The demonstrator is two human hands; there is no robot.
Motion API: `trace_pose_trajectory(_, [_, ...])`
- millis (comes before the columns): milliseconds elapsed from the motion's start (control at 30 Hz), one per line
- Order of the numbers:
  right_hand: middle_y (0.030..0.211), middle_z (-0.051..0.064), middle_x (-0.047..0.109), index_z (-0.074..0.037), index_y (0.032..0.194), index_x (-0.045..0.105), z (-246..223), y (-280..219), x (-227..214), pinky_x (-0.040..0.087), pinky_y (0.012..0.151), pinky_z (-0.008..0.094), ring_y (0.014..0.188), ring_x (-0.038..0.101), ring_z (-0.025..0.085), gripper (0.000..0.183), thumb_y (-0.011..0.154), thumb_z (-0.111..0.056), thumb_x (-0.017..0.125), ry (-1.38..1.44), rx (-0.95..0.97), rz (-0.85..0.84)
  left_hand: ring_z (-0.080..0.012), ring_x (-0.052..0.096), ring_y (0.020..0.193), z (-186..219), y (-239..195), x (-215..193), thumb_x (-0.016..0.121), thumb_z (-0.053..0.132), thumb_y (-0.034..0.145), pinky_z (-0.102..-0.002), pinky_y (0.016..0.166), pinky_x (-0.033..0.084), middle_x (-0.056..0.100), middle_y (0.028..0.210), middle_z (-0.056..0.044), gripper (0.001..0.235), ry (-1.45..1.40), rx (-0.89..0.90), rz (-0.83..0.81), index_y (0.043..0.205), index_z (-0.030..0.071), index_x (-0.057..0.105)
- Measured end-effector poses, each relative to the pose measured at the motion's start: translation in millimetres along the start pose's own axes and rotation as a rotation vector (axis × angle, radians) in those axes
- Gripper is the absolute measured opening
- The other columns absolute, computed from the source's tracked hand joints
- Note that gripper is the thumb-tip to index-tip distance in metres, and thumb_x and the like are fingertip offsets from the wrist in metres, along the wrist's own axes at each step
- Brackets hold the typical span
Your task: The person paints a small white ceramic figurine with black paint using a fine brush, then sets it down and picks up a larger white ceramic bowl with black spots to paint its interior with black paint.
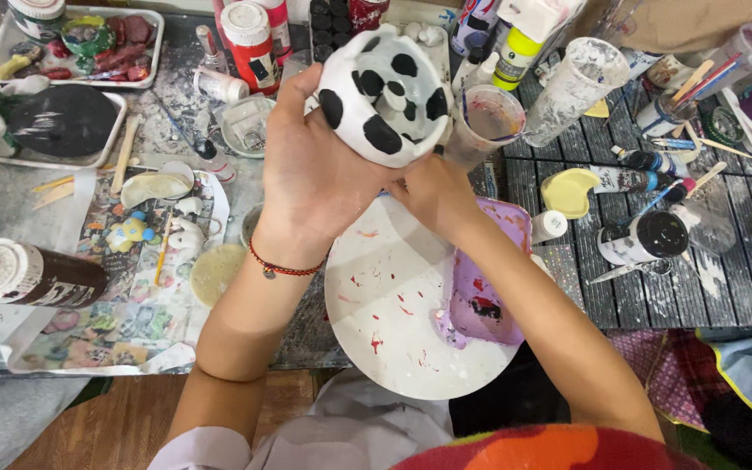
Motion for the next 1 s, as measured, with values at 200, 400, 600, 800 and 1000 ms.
trace_pose_trajectory(200, [0.086,0.013,0.072,0.0,0.109,0.068,-1,4,7,0.052,0.069,0.038,0.074,0.063,0.02,0.027,0.088,-0.016,0.073,0.515,-0.007,0.1,-0.0354,0.048,0.143,-1,5,-8,0.038,0.039,0.107,-0.06,0.126,0.034,0.054,0.149,-0.016,0.056,-0.037,0.009,0.087,0.148,0.004,0.049])
trace_pose_trajectory(400, [0.108,0.011,0.075,-0.003,0.114,0.072,-14,5,25,0.052,0.083,0.029,0.093,0.061,0.013,0.021,0.093,-0.009,0.071,0.8,-0.079,-0.04,-0.0339,0.049,0.145,1,4,-2,0.038,0.039,0.107,-0.063,0.126,0.036,0.053,0.152,-0.014,0.054,0.015,0.03,0.012,0.151,0.008,0.049])
trace_pose_trajectory(600, [0.124,0.017,0.069,-0.008,0.121,0.07,-33,-8,26,0.028,0.112,0.053,0.128,0.053,0.041,0.033,0.089,-0.018,0.072,0.108,-0.363,0.095,-0.0367,0.05,0.139,-1,8,-10,0.041,0.043,0.101,-0.065,0.118,0.038,0.055,0.147,-0.016,0.056,0.008,0.004,0.098,0.146,0.01,0.05])
trace_pose_trajectory(800, [0.118,0.013,0.072,-0.007,0.117,0.07,-36,-14,24,0.022,0.117,0.06,0.128,0.057,0.033,0.031,0.09,-0.023,0.068,-0.152,-0.458,0.222,-0.037,0.05,0.14,-5,16,-16,0.041,0.042,0.102,-0.065,0.119,0.038,0.055,0.147,-0.015,0.056,-0.014,-0.014,0.1,0.145,0.007,0.051])
trace_pose_trajectory(1000, [0.105,0.013,0.074,-0.006,0.106,0.074,-31,-10,22,0.027,0.117,0.057,0.118,0.062,0.032,0.023,0.093,-0.024,0.069,-0.232,-0.401,0.143,-0.0372,0.05,0.139,-6,15,-16,0.042,0.041,0.1,-0.065,0.118,0.038,0.055,0.146,-0.016,0.056,-0.022,-0.037,0.09,0.144,0.008,0.052])
Point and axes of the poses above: each hand's wrist, its own y-axis towards the middle knuckle, its own x-axis out of the palm, z = x × y, the point moved 6 cm from there along y, towards the middle knuckle
